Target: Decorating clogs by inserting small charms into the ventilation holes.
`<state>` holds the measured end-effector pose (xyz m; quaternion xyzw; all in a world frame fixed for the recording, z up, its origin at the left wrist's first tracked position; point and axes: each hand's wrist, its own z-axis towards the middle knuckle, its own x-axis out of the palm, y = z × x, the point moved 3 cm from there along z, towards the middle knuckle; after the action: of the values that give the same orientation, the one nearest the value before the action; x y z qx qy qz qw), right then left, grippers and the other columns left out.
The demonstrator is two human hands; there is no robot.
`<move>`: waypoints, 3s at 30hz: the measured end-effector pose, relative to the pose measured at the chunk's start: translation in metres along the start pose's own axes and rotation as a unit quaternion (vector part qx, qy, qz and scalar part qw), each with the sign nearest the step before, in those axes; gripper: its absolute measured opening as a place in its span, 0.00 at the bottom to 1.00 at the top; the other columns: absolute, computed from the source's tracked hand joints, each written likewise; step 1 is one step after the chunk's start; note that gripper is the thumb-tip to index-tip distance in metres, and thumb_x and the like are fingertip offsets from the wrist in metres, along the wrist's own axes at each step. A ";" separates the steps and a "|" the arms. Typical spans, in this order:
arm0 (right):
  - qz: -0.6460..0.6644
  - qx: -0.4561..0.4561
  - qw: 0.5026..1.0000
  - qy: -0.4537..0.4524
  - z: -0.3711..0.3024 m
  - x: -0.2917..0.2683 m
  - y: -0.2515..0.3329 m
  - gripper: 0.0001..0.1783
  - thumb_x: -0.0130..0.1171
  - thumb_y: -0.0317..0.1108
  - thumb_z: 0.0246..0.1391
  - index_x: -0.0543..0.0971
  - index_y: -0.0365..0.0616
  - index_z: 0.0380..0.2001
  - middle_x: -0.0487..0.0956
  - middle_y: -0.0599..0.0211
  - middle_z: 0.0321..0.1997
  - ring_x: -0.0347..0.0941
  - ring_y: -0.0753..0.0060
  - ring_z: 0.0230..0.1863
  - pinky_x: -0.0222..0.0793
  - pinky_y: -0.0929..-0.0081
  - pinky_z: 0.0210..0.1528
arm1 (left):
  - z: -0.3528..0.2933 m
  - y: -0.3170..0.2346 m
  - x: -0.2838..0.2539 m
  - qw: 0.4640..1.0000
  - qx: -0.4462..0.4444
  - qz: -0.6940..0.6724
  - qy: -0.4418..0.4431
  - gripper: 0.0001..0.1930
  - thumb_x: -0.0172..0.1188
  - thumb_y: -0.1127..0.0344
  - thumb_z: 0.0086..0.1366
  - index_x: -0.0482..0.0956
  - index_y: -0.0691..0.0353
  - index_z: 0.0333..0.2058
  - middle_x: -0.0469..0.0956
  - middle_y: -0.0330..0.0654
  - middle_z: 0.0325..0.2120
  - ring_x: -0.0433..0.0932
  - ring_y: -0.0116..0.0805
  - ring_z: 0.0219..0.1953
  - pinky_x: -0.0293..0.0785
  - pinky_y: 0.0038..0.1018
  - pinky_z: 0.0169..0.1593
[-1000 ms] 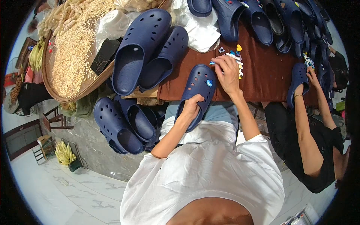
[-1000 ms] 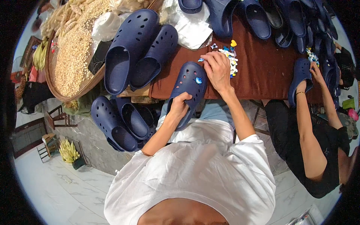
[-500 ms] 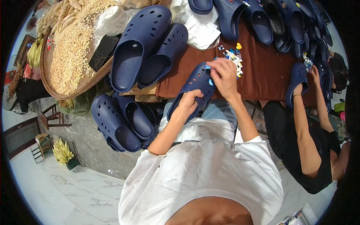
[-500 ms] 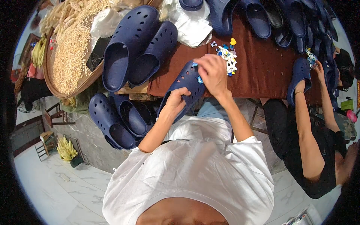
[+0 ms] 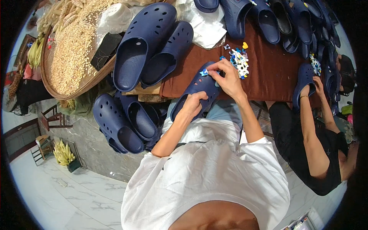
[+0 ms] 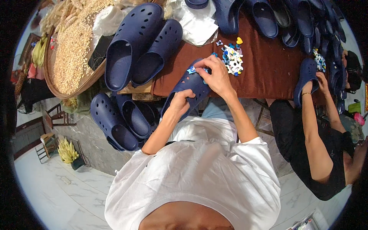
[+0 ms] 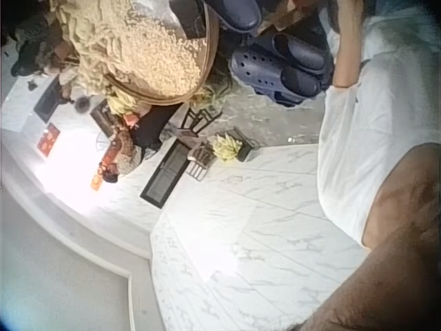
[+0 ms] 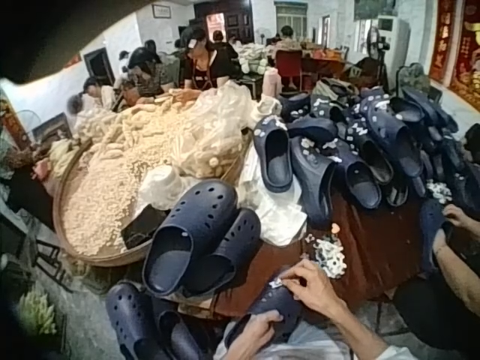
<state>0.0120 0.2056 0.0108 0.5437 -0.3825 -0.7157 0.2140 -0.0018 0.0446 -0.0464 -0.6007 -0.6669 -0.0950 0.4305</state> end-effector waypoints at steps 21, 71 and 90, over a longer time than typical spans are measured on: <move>0.338 0.173 0.901 0.209 -0.012 -0.002 -0.023 0.31 0.72 0.32 0.48 0.71 0.44 0.55 0.76 0.68 0.48 0.71 0.75 0.51 0.67 0.74 0.56 | -0.033 -0.034 -0.009 0.965 0.044 0.254 0.047 0.30 0.56 0.82 0.42 0.74 0.62 0.50 0.74 0.35 0.41 0.72 0.29 0.41 0.71 0.23 0.44; 0.074 0.035 0.995 -0.051 -0.024 0.001 0.019 0.08 0.61 0.32 0.56 0.81 0.41 0.37 0.80 0.62 0.33 0.76 0.64 0.35 0.71 0.69 0.38 | -0.028 -0.030 -0.014 0.983 0.076 0.143 -0.084 0.18 0.66 0.71 0.55 0.77 0.70 0.44 0.81 0.45 0.39 0.83 0.33 0.39 0.80 0.28 0.45; -0.082 -0.065 0.991 -0.077 -0.042 0.031 0.043 0.07 0.61 0.33 0.55 0.82 0.44 0.35 0.78 0.66 0.33 0.73 0.59 0.38 0.66 0.62 0.41 | -0.025 -0.017 -0.014 0.991 0.066 0.063 -0.101 0.08 0.61 0.67 0.60 0.81 0.63 0.37 0.81 0.37 0.35 0.80 0.27 0.37 0.75 0.26 0.44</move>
<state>0.0370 0.1436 0.0210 0.5012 -0.3044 -0.7942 0.1595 -0.0068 0.0141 -0.0342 -0.6184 -0.6728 0.0380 0.4044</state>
